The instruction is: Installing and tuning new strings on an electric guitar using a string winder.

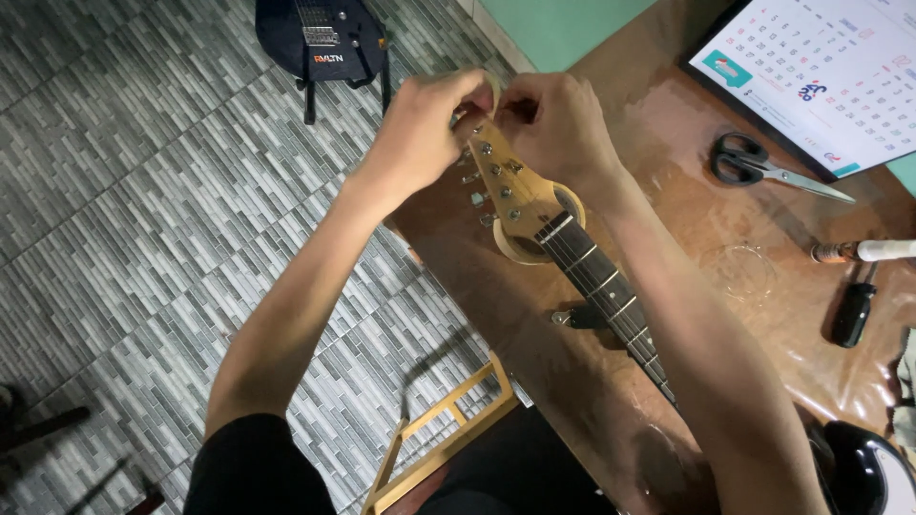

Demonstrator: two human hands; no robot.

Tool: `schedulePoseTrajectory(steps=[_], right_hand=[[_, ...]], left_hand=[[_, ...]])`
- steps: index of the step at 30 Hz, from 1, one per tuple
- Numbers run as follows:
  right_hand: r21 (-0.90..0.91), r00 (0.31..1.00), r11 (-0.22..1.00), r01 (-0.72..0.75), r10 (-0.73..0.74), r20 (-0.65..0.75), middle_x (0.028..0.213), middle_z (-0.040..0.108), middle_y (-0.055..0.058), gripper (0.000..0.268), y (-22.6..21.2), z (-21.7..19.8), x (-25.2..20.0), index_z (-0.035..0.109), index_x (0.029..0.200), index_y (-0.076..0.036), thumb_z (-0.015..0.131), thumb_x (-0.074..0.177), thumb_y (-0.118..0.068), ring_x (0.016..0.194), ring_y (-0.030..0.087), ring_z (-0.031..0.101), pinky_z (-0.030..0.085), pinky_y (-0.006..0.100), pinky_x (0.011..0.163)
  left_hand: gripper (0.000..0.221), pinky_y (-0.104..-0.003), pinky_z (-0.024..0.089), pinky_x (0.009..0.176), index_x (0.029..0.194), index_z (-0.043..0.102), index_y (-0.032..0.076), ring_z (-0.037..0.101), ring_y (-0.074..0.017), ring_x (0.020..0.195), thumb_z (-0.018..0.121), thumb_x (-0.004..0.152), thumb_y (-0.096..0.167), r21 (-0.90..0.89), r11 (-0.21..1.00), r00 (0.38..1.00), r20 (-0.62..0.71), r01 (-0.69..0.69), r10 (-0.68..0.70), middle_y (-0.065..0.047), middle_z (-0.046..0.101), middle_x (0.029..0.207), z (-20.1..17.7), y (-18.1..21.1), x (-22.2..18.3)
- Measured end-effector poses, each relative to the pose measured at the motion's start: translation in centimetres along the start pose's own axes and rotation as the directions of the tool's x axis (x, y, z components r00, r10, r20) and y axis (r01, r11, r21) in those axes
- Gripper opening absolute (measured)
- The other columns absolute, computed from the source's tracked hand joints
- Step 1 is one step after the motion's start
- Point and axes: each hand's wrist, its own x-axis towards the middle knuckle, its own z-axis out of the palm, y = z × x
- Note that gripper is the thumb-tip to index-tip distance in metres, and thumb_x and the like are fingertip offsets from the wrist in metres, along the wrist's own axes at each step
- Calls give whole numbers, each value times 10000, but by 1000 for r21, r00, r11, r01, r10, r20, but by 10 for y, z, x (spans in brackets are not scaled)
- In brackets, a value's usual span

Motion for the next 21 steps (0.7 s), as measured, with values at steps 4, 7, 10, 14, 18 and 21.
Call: schedulePoseTrajectory(steps=[4,7,10,14,18,21], right_hand=[[125,990,984,-128,119,73,578,461,-40,208,-8,0,2,578,654,-117,633,847,-64,611,91,377,313,315,547],[173,943,931,-323,299,149,565,504,-34,225,-16,-2,6,651,662,-101,736,870,-87,558,85,401,334,293,495],[310,816,755,-578,524,245,564,552,4,186,-40,-13,11,726,718,-57,773,898,-64,513,86,430,368,251,509],[569,639,388,-725,688,345,593,593,34,134,-30,-14,14,758,807,10,751,935,-26,505,79,514,450,178,529],[291,653,585,-757,694,303,697,666,17,135,-24,-16,10,785,895,-64,773,944,-189,606,83,536,457,219,626],[339,769,690,-639,573,283,672,676,34,139,-20,-10,4,766,827,-50,764,941,-128,602,86,569,456,231,592]], left_hand=[[202,-309,665,839,985,690,-16,769,-248,902,669,876,-185,23,998,996,-64,63,-61,-140,754,991,2,1,-9],[179,-314,674,879,1028,707,-19,771,-274,946,662,911,-148,19,988,984,-95,154,-151,-174,753,1062,9,0,-18],[185,-328,666,935,1056,713,-12,772,-282,993,706,905,-118,28,984,973,-160,176,-169,-178,752,1110,20,-9,-24],[200,-297,668,884,1033,704,-9,776,-233,900,740,881,-135,7,995,958,-271,97,-92,-152,750,1034,29,-16,-28],[201,-317,650,864,995,692,2,753,-234,905,750,860,-135,-45,995,950,-297,85,-95,-125,735,1002,26,-10,-26],[216,-312,656,878,1012,682,-13,748,-242,907,749,860,-151,-60,995,951,-296,76,-91,-142,724,1018,28,-11,-27]])
